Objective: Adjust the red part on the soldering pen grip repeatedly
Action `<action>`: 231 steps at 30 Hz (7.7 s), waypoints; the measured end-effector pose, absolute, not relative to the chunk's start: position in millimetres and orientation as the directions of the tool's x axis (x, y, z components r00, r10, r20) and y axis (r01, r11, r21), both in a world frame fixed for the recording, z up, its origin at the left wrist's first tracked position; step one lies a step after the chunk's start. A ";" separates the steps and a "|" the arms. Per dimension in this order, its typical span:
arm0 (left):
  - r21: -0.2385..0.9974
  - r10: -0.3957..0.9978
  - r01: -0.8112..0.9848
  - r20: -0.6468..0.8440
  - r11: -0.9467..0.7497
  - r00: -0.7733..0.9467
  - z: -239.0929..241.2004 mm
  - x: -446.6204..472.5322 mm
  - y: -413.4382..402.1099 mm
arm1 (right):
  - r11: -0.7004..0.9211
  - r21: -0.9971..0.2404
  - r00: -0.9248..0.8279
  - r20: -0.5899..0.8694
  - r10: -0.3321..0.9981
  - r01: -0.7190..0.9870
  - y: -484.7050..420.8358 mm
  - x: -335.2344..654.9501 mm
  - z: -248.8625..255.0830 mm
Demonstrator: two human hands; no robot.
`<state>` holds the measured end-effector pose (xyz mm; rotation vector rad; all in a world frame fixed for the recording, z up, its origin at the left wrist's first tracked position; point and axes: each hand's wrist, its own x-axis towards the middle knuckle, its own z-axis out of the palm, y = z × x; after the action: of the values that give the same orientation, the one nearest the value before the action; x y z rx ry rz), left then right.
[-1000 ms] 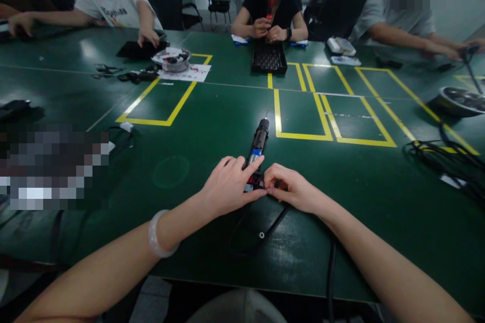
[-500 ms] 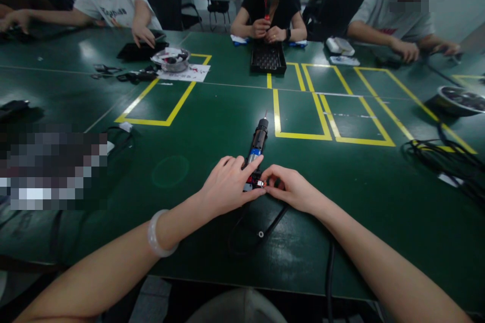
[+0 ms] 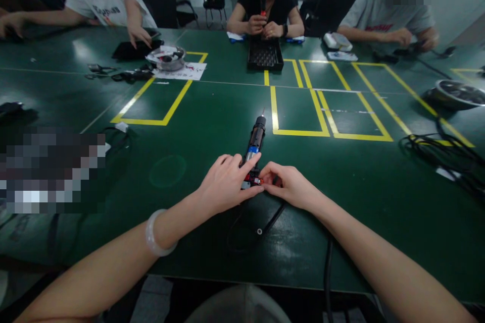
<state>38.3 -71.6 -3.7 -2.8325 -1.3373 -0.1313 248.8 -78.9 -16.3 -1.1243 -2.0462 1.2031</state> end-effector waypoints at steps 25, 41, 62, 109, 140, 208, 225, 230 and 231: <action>-0.076 0.821 0.823 0.064 -0.563 0.568 2.7 36.8 -60.2 | 0.294 -0.860 -0.404 0.113 0.908 0.418 -73.2 258.2 -19.2; -0.265 0.991 0.955 -0.059 -0.130 0.119 11.3 -105.3 56.2 | 0.283 -0.844 -0.269 0.173 0.948 0.456 -63.8 269.9 -24.7; -0.299 0.992 0.949 -0.048 0.096 -0.115 0.8 -195.7 115.2 | 0.339 -0.799 -0.313 0.199 0.929 0.497 -62.5 268.9 -27.8; 0.008 0.812 0.814 0.080 -0.580 0.578 -1.2 48.7 -73.1 | 0.501 -0.735 -0.551 0.208 0.808 0.457 -76.2 251.8 -18.1; 0.024 0.796 0.796 0.038 -0.605 0.604 -7.8 43.6 -63.7 | -0.191 -0.982 -0.570 -0.147 0.808 -0.017 -71.7 255.0 -19.6; -0.105 0.859 0.852 -0.047 -0.512 0.510 4.3 34.1 -48.6 | 0.260 -0.920 -0.416 0.122 0.901 0.293 -68.4 265.2 -26.4; -0.243 0.985 0.955 -0.089 -0.169 0.151 4.2 -124.2 79.4 | 0.243 -0.928 -0.249 0.174 0.953 0.281 -57.2 271.0 -42.7; -0.306 0.985 0.951 -0.175 -0.048 -0.006 11.0 -157.7 108.2 | 0.233 -0.935 -0.254 0.165 0.953 0.267 -56.2 271.4 -43.3; -0.314 0.983 0.949 -0.180 -0.033 -0.026 11.6 -162.6 111.7 | 0.231 -0.935 -0.254 0.162 0.954 0.270 -56.4 271.3 -42.7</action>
<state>-162.6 111.7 11.6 -2.1222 -2.1149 0.5422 271.3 -56.4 -42.7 -1.1502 -1.6927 1.0605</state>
